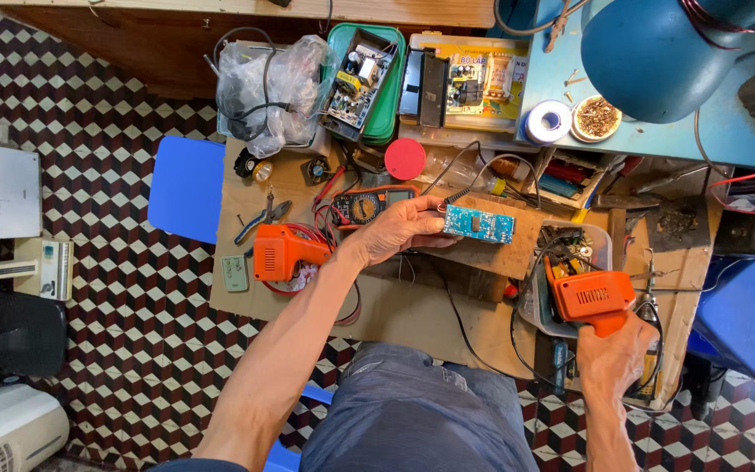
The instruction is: The person uses a hot air gun to heat a small blue circuit board and then applies solder with a soldering iron to its components. They repeatedly flip the board to work on both sides and inspect the joints between applications.
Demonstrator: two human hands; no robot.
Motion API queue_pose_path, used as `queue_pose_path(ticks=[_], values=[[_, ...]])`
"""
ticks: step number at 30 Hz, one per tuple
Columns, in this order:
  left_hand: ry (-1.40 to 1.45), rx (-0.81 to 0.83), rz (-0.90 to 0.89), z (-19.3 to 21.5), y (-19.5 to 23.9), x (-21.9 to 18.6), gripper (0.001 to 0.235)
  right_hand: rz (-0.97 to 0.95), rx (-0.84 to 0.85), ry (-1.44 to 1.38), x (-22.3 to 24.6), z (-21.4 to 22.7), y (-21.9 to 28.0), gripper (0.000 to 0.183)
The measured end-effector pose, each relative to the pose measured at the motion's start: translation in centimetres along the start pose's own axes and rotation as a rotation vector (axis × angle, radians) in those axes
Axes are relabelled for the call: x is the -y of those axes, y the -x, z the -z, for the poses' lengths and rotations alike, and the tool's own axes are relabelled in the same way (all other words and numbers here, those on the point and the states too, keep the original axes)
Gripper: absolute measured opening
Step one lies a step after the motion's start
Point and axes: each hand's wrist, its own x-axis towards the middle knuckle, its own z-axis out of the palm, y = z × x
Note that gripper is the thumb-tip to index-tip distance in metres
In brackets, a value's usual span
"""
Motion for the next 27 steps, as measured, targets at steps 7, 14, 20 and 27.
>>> queue_pose_path(ticks=[7,14,20,27], values=[[0.009,0.014,-0.034,-1.2,-1.2,0.9,0.045,-0.154,0.113,-0.97,5.2,8.6,3.3,0.056],[0.008,-0.044,-0.16,-4.1,-2.8,2.9,0.048,-0.245,0.295,-1.188,12.8,9.1,5.7,0.029],[0.029,-0.065,-0.195,-4.2,-2.7,3.8,0.044,-0.305,0.493,-0.909,12.4,6.8,5.8,0.02],[-0.002,-0.12,-0.145,-4.5,-3.0,3.4,0.044,0.117,0.182,-1.054,12.6,6.7,2.4,0.02]])
